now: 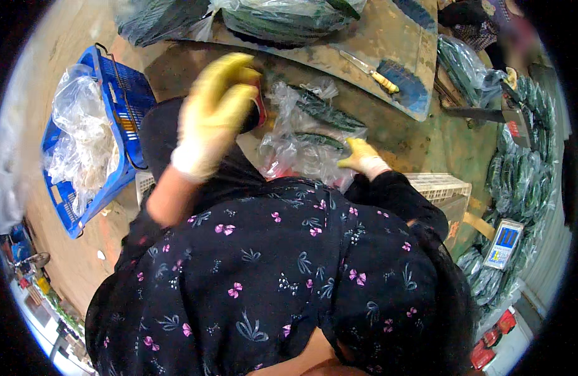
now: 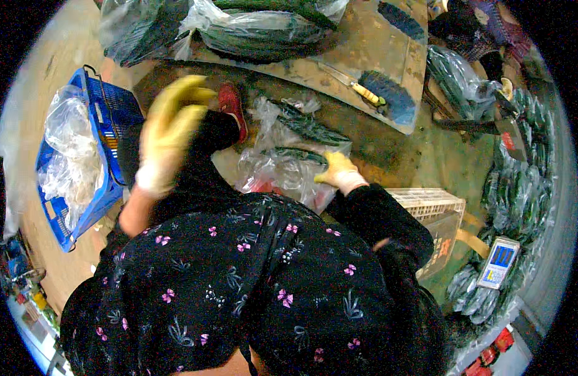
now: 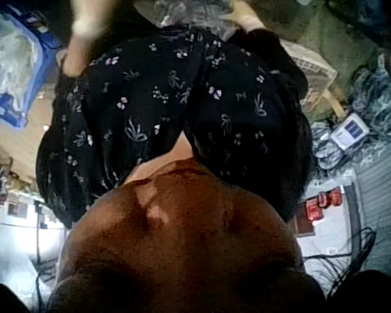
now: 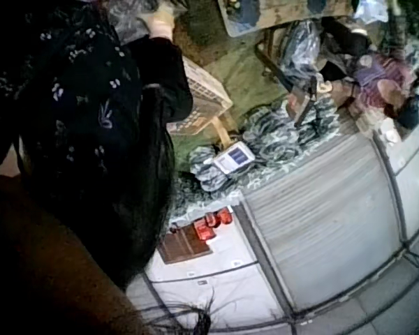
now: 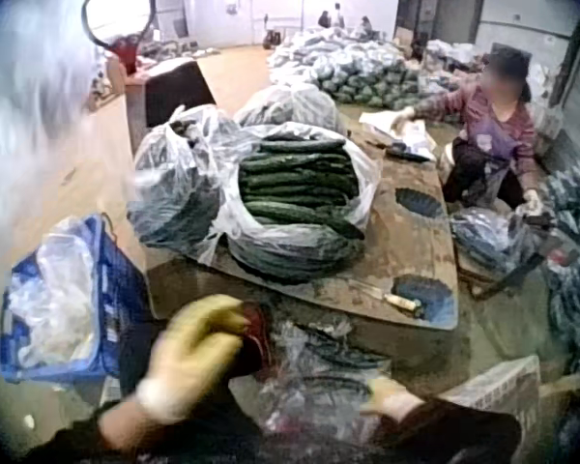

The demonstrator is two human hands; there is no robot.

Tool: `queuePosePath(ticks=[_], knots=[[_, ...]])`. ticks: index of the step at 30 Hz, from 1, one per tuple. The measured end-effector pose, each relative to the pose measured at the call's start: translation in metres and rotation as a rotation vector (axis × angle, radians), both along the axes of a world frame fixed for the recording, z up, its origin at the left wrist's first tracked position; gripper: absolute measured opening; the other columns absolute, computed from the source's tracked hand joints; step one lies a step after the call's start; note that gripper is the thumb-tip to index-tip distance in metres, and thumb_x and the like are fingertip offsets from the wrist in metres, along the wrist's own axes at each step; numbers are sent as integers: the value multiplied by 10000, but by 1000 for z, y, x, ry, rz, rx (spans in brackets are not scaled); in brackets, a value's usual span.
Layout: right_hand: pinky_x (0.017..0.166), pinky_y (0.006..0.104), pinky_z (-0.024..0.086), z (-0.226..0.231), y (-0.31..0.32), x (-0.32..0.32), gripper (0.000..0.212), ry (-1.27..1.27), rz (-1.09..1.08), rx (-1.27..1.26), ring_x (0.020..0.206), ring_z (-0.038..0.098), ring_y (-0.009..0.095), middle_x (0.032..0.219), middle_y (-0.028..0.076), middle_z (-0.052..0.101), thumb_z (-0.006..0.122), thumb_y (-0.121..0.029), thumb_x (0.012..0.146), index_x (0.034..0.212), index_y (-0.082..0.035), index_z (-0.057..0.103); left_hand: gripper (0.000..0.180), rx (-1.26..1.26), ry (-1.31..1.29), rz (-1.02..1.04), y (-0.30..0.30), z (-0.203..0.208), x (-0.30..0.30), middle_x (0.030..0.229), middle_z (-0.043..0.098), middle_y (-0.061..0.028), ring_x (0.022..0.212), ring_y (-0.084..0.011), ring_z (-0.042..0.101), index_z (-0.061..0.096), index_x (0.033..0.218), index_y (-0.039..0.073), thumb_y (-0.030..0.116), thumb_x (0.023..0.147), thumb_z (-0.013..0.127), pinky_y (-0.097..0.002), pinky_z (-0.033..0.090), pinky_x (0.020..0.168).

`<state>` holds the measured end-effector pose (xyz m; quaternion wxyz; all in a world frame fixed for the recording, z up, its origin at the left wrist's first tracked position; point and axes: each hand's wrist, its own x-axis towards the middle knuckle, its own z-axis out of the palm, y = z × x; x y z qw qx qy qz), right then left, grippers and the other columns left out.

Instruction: The person sorts and packs cucumbers into plastic bags, weighing them on a scale and sealing the bags by hand.

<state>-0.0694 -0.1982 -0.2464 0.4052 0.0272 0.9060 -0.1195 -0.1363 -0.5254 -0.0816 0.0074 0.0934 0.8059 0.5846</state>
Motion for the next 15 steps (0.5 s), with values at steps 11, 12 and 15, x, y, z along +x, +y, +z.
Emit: queuePosePath(ticks=[11,12,15], knots=[[747,437,499,-97,16,47,260,2,295,-5,868,633,331,936,141,661,550,-247,742,943,-121,657,530,-1348,-634,-1186,66,-213,20,1041,651,-140,976,-270,629,619,1130,82,379,695,670,-396,481,818],[755,440,494,-107,31,41,244,61,86,-31,883,622,345,942,144,654,525,-273,756,855,-105,672,399,-1297,-604,-1069,64,-217,15,1000,658,-148,945,-279,637,663,1016,81,326,701,650,-387,497,777],[791,319,472,-108,84,12,221,353,-443,-419,849,610,205,923,91,668,582,-230,817,935,-59,658,211,-1080,-340,-828,53,-232,-24,861,664,-169,781,-322,652,692,800,65,214,711,573,-418,514,694]])
